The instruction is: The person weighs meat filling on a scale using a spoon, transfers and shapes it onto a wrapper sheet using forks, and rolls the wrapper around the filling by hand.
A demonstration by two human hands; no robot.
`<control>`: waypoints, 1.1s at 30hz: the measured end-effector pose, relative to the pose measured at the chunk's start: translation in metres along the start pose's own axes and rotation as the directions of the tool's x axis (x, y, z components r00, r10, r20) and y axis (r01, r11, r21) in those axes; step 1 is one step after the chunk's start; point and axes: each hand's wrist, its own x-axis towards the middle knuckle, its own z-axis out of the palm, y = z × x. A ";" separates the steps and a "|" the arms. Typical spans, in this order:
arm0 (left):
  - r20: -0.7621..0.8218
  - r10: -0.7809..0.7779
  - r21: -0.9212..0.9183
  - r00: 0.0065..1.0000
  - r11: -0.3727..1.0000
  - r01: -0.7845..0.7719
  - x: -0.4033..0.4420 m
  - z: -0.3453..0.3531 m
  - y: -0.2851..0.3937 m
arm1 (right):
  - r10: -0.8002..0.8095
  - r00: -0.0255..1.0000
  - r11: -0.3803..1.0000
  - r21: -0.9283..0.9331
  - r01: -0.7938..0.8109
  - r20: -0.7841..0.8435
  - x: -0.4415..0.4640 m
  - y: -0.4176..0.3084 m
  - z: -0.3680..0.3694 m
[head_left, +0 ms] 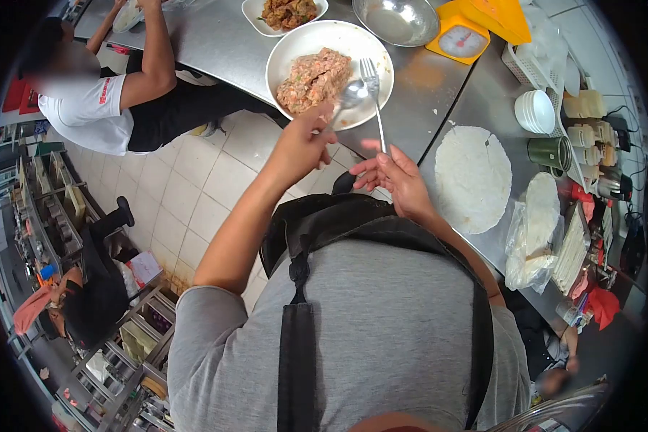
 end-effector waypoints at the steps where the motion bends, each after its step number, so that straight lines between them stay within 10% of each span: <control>1: -0.053 0.188 0.187 0.981 0.967 -0.176 -0.004 -0.006 -0.011 | -0.042 0.999 0.999 -0.023 0.042 -0.014 -0.001 -0.001 -0.001; 6: -0.073 0.551 0.856 0.831 0.463 -0.231 -0.016 -0.036 0.018 | -0.207 0.977 0.972 -0.127 0.200 -0.046 0.012 -0.001 -0.008; 10: 0.006 0.578 0.944 0.816 0.265 -0.194 -0.006 -0.036 -0.004 | -0.235 0.970 0.972 -0.028 0.234 -0.060 0.023 -0.002 -0.008; 29: 0.095 0.541 0.865 0.836 0.371 -0.338 -0.020 -0.033 0.001 | -0.195 0.972 0.946 0.237 0.221 -0.127 0.022 0.013 0.015; 33: -0.042 0.448 0.912 0.893 0.381 -0.148 -0.030 -0.049 0.018 | -0.200 0.970 0.943 0.244 0.229 -0.135 0.020 0.012 0.013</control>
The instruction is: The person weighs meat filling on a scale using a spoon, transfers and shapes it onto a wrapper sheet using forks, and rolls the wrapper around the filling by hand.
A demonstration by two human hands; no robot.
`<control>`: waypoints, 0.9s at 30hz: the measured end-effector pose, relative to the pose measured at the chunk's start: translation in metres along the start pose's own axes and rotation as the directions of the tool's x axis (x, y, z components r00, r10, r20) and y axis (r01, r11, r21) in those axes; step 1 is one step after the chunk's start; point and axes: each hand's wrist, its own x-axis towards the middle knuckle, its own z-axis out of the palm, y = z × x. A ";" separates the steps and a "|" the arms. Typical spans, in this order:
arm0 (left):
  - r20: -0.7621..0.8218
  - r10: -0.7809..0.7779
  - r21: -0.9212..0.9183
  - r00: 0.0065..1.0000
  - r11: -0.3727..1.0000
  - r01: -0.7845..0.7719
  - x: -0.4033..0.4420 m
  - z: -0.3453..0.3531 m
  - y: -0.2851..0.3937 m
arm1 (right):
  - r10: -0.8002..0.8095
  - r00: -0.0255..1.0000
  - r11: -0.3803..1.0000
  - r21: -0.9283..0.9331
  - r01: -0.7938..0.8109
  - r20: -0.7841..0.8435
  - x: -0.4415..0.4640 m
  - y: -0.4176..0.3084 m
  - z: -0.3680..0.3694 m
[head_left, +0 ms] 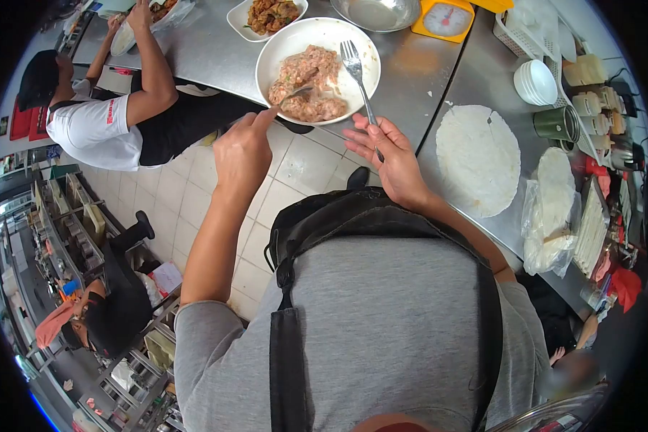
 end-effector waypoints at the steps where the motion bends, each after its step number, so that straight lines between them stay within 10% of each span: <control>1: 0.006 0.004 0.009 1.000 1.000 -0.004 -0.004 0.005 0.002 | 0.001 1.000 1.000 0.005 -0.001 0.005 0.000 -0.001 -0.001; 11: 0.078 -0.037 0.041 0.996 0.999 0.034 -0.005 0.004 0.000 | 0.000 1.000 1.000 0.020 0.000 0.015 -0.002 -0.004 -0.003; 22: 0.176 -0.126 -0.337 0.976 0.924 0.180 0.007 0.049 0.015 | 0.004 1.000 0.999 0.054 -0.004 -0.003 0.001 -0.003 -0.006; 27: 0.528 -0.100 -0.719 0.843 0.475 0.507 0.026 0.048 0.004 | -0.011 0.999 0.995 0.099 0.015 -0.037 -0.004 -0.009 -0.008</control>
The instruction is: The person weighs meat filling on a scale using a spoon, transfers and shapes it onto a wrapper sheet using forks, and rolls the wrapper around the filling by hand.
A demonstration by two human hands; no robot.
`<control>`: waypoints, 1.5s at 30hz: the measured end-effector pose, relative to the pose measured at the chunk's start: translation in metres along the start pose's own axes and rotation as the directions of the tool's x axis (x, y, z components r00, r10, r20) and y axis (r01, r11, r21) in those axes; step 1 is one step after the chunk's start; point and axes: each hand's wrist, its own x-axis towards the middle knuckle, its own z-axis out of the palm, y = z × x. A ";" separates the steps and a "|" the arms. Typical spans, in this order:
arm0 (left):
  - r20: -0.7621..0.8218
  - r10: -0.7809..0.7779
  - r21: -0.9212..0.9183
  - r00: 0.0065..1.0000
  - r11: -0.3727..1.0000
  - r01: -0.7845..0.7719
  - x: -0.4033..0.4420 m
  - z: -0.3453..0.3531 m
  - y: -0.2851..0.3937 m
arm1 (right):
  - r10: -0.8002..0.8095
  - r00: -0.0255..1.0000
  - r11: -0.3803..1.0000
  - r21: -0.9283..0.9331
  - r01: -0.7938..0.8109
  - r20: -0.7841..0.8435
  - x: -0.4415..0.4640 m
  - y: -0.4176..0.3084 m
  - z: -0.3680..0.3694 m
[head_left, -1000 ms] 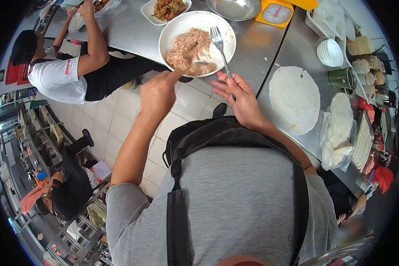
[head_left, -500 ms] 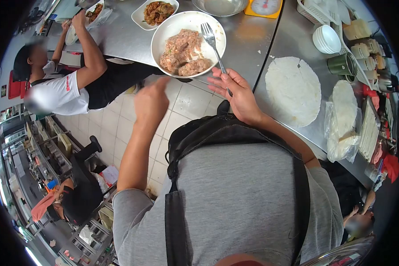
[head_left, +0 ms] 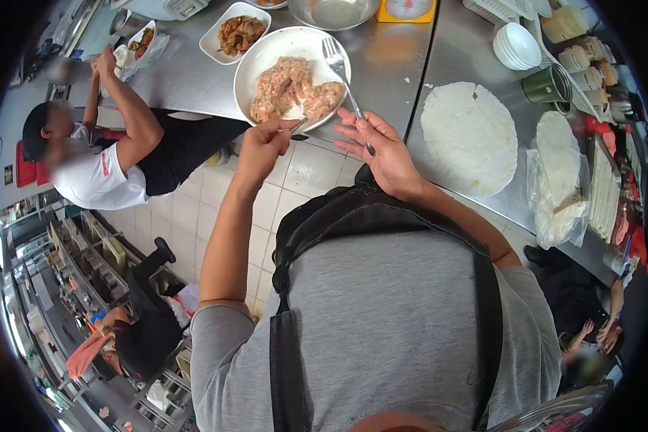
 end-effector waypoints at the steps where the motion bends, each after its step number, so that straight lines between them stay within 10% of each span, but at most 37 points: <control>1: 0.029 -0.038 -0.085 0.999 0.996 0.040 -0.001 -0.002 0.014 | -0.054 0.999 0.999 -0.005 0.053 -0.011 -0.002 -0.003 -0.003; 15: 0.091 0.471 0.240 0.877 0.845 -0.479 0.149 -0.016 0.273 | -0.600 0.673 0.798 -0.383 0.465 -0.433 -0.105 -0.030 -0.114; 20: 0.153 0.492 0.590 0.857 0.650 -0.479 0.266 0.029 0.287 | -0.592 0.532 0.803 -0.381 0.459 -0.605 -0.146 -0.027 -0.140; 28: 0.116 0.573 0.944 0.811 0.190 -0.269 0.229 0.080 0.299 | -0.566 0.372 0.794 -0.367 0.484 -0.735 -0.179 -0.017 -0.157; 36: 0.142 0.670 0.969 0.728 0.055 -0.240 0.209 0.067 0.301 | -0.637 0.399 0.771 -0.530 0.353 -0.660 -0.170 -0.048 -0.160; 40: 0.137 0.668 0.964 0.731 0.082 -0.255 0.205 0.057 0.305 | -0.906 0.329 0.347 -0.913 0.216 -0.266 -0.140 -0.117 -0.159; 45: 0.153 0.663 0.963 0.733 0.067 -0.261 0.205 0.051 0.308 | -0.879 0.447 -0.165 -0.985 0.042 0.166 -0.096 -0.222 -0.127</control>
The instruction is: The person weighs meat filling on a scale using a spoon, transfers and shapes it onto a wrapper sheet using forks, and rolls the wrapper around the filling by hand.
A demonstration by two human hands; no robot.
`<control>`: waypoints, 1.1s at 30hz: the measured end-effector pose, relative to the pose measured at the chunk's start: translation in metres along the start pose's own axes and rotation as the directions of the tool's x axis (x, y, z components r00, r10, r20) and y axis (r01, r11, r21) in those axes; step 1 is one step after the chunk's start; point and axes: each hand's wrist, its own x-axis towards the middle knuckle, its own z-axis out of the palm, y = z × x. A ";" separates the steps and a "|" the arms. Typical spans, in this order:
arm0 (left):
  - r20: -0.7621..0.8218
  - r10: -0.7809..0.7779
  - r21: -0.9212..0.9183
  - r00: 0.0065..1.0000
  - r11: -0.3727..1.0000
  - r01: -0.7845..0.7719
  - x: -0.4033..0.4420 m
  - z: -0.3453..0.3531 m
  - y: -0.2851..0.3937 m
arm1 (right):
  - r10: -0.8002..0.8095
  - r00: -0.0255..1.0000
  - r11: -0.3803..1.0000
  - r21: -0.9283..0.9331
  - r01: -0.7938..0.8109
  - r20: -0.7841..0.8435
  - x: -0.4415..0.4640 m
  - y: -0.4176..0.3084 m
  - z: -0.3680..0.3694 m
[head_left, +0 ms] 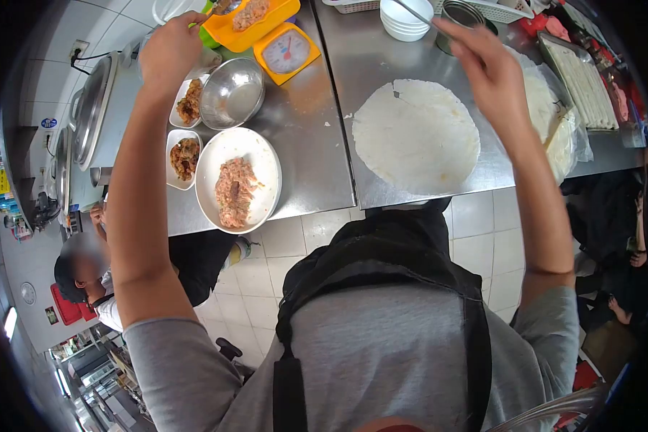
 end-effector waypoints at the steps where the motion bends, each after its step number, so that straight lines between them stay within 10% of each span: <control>1: 0.002 0.007 -0.001 1.000 1.000 -0.006 0.000 0.000 -0.001 | -0.115 0.993 0.989 -0.091 0.114 -0.005 0.020 -0.003 0.005; 10: 0.009 0.036 0.057 0.999 0.998 -0.036 -0.001 -0.004 0.009 | -0.135 0.931 0.846 -0.449 0.286 0.338 0.131 -0.052 0.075; 24: 0.096 -0.053 -0.027 0.994 0.998 0.056 -0.001 -0.004 0.024 | -0.269 0.920 0.849 -0.381 0.366 0.284 0.164 -0.056 0.140; 33: 0.098 -0.040 -0.492 0.994 0.866 0.084 0.013 0.019 -0.028 | -0.251 0.944 0.873 -0.371 0.317 0.215 0.173 -0.053 0.139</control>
